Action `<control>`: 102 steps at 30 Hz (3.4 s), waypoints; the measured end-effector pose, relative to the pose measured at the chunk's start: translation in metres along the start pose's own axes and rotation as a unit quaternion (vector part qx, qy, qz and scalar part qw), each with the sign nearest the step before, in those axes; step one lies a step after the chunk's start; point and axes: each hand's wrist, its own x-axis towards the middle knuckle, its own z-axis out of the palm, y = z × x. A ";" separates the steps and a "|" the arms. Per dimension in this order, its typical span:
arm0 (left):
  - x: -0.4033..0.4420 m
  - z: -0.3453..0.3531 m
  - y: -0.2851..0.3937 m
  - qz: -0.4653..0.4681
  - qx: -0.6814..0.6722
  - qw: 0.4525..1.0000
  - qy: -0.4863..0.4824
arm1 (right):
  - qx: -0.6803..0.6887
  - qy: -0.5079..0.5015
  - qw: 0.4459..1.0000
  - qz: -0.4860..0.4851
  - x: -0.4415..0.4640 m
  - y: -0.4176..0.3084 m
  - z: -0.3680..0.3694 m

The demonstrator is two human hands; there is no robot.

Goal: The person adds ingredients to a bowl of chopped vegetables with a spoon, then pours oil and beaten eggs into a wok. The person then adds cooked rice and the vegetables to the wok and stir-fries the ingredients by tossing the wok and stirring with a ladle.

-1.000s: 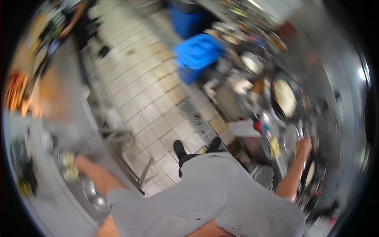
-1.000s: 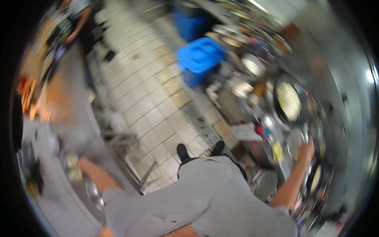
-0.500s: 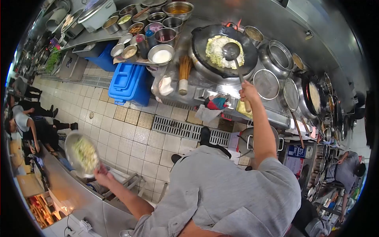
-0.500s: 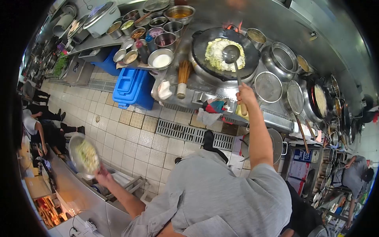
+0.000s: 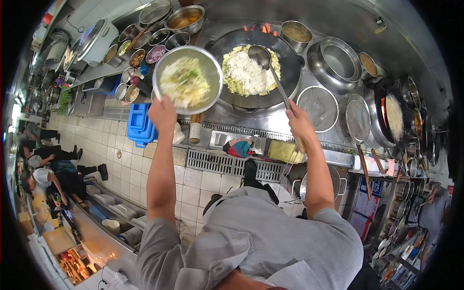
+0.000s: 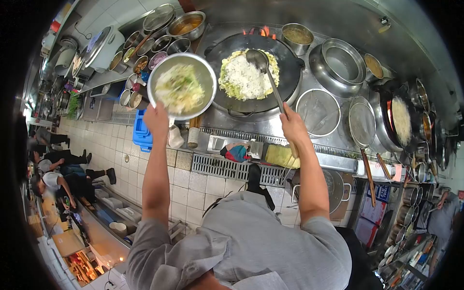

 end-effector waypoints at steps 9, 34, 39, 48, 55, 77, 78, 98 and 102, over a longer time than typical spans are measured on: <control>0.061 0.157 0.125 0.424 0.062 0.903 0.019 | 0.074 0.048 0.996 0.010 -0.073 0.036 -0.021; -0.104 -0.149 -0.185 -0.097 0.083 0.944 0.303 | 0.015 -0.069 0.997 0.030 -0.004 0.009 0.059; -0.323 -0.362 -0.217 -0.358 -0.111 0.698 0.610 | 0.163 -0.092 0.978 -0.095 0.024 -0.004 0.034; -0.672 -0.538 -0.253 -0.428 0.082 0.298 0.849 | -0.091 -0.067 0.994 0.005 0.111 -0.006 0.058; -0.835 -0.530 -0.358 -0.685 0.521 0.471 0.192 | -0.154 -0.071 0.964 -0.206 0.114 0.067 0.049; -0.166 -0.031 -0.232 -0.090 -0.074 0.986 -0.121 | -0.070 0.094 0.987 -0.107 -0.032 -0.012 0.021; -0.140 -0.010 -0.237 -0.038 -0.031 0.993 -0.103 | -0.075 0.110 0.983 -0.126 -0.024 -0.016 0.025; -0.123 0.098 -0.022 -0.395 -0.515 0.694 -0.311 | 0.019 -0.108 0.994 0.021 0.008 -0.016 0.019; -0.099 0.135 0.041 -0.457 -0.456 0.644 -0.411 | -0.067 0.033 0.992 -0.105 0.018 -0.009 -0.012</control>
